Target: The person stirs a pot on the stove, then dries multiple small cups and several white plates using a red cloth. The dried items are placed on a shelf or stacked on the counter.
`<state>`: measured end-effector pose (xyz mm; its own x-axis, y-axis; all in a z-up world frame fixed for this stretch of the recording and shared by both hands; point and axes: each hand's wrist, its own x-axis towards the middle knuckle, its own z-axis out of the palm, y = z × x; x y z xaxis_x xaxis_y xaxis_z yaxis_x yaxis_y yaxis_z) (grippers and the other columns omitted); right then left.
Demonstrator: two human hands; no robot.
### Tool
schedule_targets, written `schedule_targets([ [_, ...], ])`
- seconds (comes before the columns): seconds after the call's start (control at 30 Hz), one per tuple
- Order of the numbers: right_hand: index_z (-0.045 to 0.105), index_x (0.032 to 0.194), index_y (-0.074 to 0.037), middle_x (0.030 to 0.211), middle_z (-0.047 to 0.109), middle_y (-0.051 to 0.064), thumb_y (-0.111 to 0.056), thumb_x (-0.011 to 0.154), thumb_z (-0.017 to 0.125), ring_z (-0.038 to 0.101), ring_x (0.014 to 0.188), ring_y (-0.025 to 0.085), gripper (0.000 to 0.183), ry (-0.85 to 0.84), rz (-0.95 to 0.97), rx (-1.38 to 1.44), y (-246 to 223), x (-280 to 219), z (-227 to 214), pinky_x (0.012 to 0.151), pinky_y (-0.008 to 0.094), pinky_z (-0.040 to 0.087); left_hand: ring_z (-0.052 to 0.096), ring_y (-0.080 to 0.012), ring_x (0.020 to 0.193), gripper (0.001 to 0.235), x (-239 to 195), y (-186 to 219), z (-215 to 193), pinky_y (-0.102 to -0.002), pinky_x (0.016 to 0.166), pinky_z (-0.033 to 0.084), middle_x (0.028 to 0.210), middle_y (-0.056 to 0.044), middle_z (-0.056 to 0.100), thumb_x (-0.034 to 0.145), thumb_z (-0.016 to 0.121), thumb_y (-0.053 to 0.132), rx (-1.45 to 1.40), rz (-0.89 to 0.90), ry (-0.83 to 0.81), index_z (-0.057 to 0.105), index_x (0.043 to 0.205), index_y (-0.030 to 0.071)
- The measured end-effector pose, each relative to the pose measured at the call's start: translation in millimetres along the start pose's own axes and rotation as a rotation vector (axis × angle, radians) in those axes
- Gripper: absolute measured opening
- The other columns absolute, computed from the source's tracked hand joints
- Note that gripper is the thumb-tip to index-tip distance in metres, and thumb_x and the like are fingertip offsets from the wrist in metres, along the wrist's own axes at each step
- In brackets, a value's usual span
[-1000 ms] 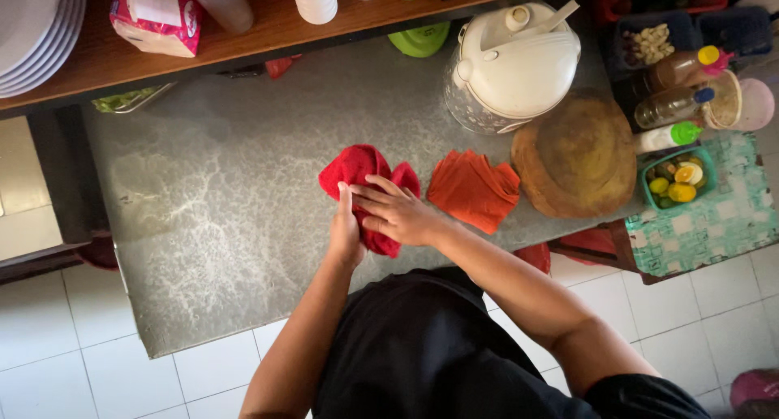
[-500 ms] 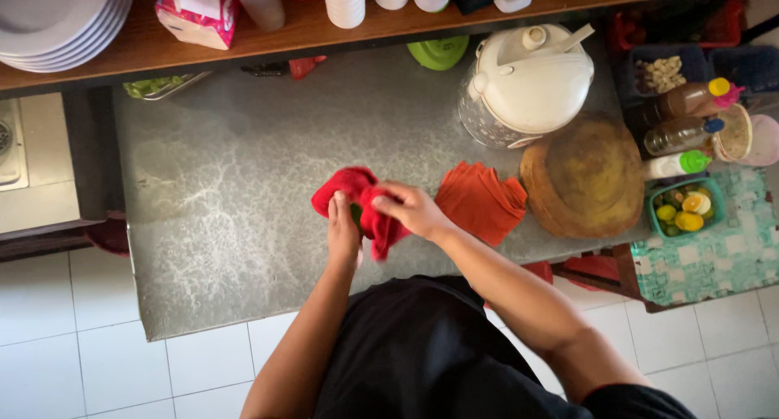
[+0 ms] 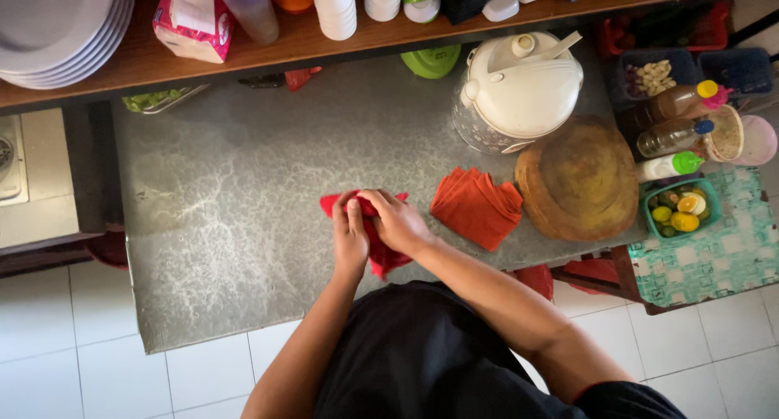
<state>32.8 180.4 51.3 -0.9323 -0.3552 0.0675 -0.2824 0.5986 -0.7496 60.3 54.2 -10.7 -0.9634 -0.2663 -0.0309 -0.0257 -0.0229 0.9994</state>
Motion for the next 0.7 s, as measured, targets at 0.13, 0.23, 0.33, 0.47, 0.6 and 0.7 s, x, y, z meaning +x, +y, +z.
schedule_targets([
  [0.13,0.047,0.145,-0.013,0.130,0.064,0.019,-0.011,0.083,0.065,0.063,0.113,0.043,0.065,0.026,0.209,0.187,-7.0,1.7,5.2,0.090,0.048,0.053,0.060,-0.0215,0.116,0.037,-4.8,12.2,-3.0,-0.035,0.104,0.047,0.128,-0.013,0.062,0.111,0.046,0.025,0.096,-0.007,0.111,0.048,0.141,0.003],
  [0.23,0.050,0.135,-0.012,0.121,0.069,0.019,-0.028,0.091,0.073,0.067,0.115,0.037,0.052,-0.168,0.457,0.295,-2.6,4.5,4.9,0.094,0.044,0.052,0.064,-0.0209,0.113,0.033,-8.0,27.8,-8.7,-0.036,0.104,0.049,0.121,-0.013,0.066,0.111,0.046,0.020,0.064,0.101,0.137,0.049,0.140,0.003],
  [0.33,0.059,0.129,-0.009,0.119,0.073,0.019,-0.027,0.090,0.070,0.071,0.114,0.034,0.044,-0.186,0.461,0.585,-1.5,-7.2,7.0,0.093,0.043,0.054,0.065,-0.0214,0.113,0.029,-10.2,40.5,-7.1,-0.037,0.105,0.049,0.118,-0.013,0.068,0.113,0.045,0.017,0.030,0.153,0.087,0.051,0.137,0.003],
  [0.47,0.062,0.123,-0.006,0.112,0.075,0.020,-0.027,0.091,0.067,0.071,0.107,0.037,0.038,0.014,0.313,0.369,1.0,-17.3,5.8,0.089,0.045,0.055,0.065,-0.0227,0.113,0.027,-18.6,47.1,-4.5,-0.035,0.101,0.049,0.119,-0.013,0.068,0.112,0.043,0.016,0.159,0.143,0.039,0.055,0.132,0.002],
  [0.6,0.063,0.118,-0.007,0.104,0.075,0.019,-0.032,0.093,0.069,0.070,0.101,0.040,0.036,0.063,0.266,0.159,5.1,-24.2,-8.0,0.082,0.048,0.054,0.064,-0.0294,0.111,0.023,-28.9,36.9,-9.1,-0.038,0.096,0.052,0.119,-0.015,0.066,0.110,0.050,0.016,0.491,0.281,-0.015,0.062,0.126,0.005],
  [0.7,0.062,0.116,-0.008,0.100,0.074,0.018,-0.036,0.094,0.068,0.072,0.095,0.039,0.036,0.046,0.342,0.096,16.7,-27.0,-19.7,0.080,0.048,0.055,0.068,-0.0253,0.096,0.021,-27.3,17.2,-8.2,-0.040,0.086,0.055,0.109,-0.012,0.071,0.111,0.052,0.017,0.475,0.049,0.101,0.065,0.123,0.006],
])
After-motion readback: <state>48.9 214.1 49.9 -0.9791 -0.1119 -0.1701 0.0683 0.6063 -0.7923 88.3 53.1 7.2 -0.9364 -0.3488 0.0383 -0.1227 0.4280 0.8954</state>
